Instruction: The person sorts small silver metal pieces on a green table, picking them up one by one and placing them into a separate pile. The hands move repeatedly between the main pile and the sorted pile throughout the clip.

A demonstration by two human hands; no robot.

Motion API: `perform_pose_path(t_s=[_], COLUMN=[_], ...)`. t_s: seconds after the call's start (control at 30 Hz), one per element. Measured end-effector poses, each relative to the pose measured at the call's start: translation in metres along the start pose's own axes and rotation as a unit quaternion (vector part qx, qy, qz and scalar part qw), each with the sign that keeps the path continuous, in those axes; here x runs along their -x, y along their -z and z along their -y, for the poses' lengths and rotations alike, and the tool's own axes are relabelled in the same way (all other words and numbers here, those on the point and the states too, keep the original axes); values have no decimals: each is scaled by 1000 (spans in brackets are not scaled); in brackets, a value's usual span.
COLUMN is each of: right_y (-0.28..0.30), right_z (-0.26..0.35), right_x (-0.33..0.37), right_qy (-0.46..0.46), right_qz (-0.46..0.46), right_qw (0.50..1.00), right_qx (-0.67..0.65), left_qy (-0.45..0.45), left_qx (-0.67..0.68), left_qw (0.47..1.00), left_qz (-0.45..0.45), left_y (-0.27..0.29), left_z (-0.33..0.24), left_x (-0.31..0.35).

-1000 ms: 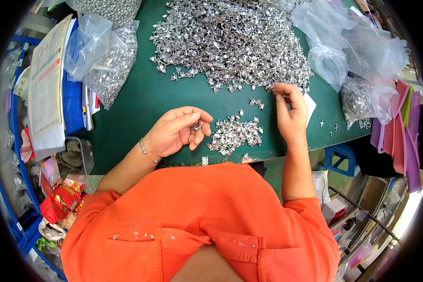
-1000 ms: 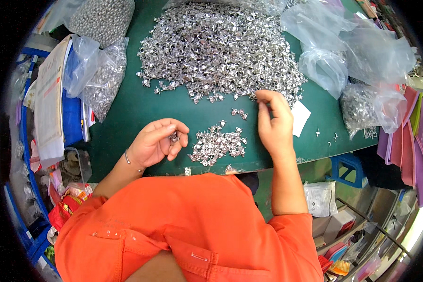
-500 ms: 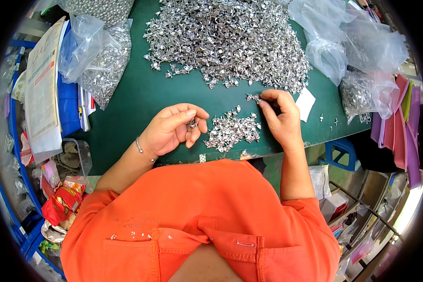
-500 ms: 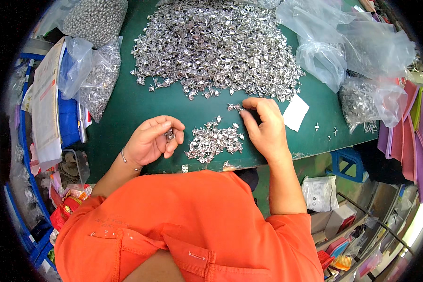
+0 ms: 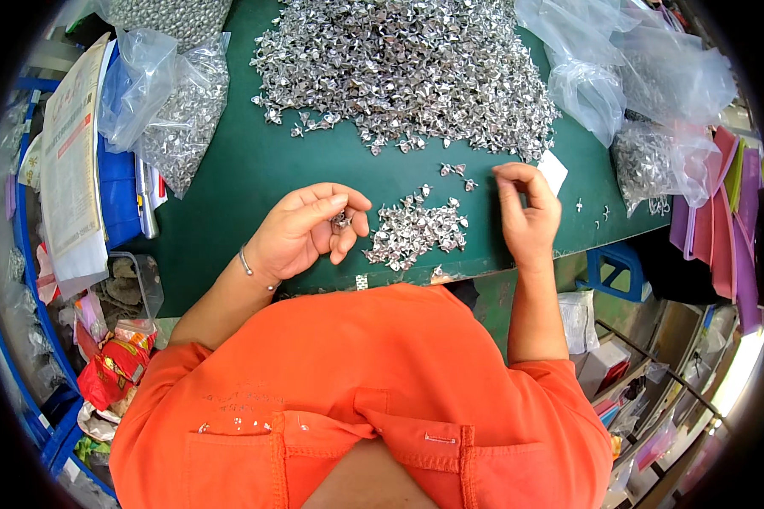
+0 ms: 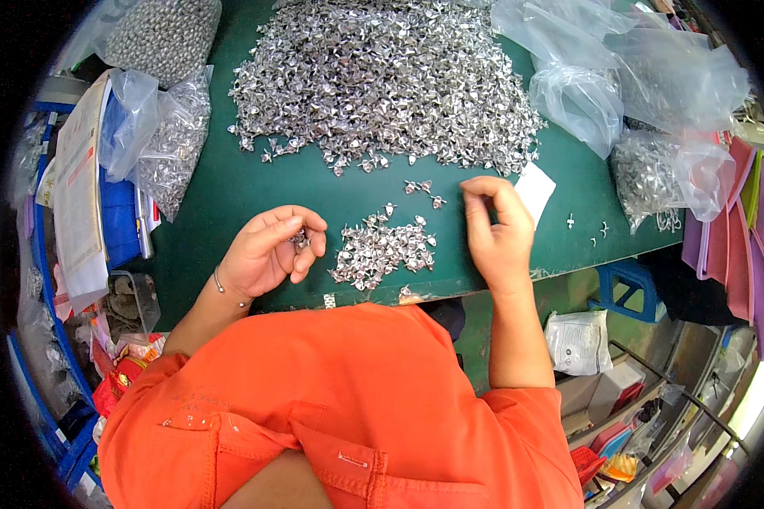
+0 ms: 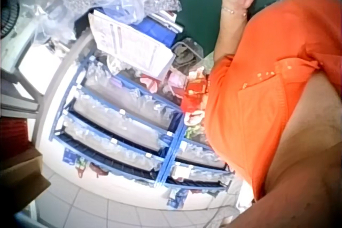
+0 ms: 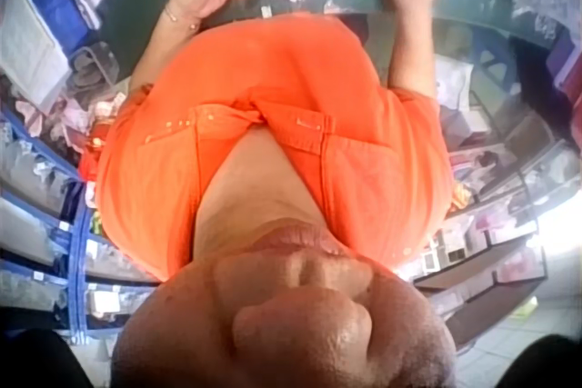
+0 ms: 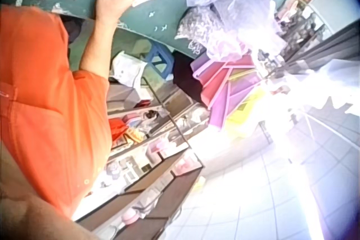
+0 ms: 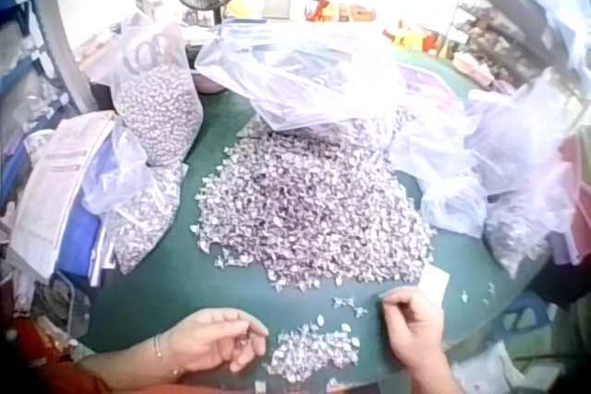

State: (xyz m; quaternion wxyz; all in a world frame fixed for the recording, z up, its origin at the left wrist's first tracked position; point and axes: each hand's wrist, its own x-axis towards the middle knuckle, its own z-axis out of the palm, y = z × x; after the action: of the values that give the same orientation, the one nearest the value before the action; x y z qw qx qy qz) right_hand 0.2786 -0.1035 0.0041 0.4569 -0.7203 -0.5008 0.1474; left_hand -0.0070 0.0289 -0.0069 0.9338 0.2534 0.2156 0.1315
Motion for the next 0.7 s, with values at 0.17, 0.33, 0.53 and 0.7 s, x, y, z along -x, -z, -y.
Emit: perform_pose_path(t_s=[0.17,0.33,0.53,0.7], right_y=[-11,-4,1,-4], right_z=[4,8,6,5], right_x=[3,-2,0,3], right_qy=[113,171,46,73], right_qz=[40,62,9,90], right_qw=[991,981,999,993], right_qx=[60,73,20,8], left_qy=[4,5,2,3], left_qx=[2,7,5,9], left_qw=[1000,1000,1000,1000], left_qz=[-1,-3,4,-1], left_y=[0,0,0,0], left_z=[-1,0,0,0], left_x=[-1,1,-1,0])
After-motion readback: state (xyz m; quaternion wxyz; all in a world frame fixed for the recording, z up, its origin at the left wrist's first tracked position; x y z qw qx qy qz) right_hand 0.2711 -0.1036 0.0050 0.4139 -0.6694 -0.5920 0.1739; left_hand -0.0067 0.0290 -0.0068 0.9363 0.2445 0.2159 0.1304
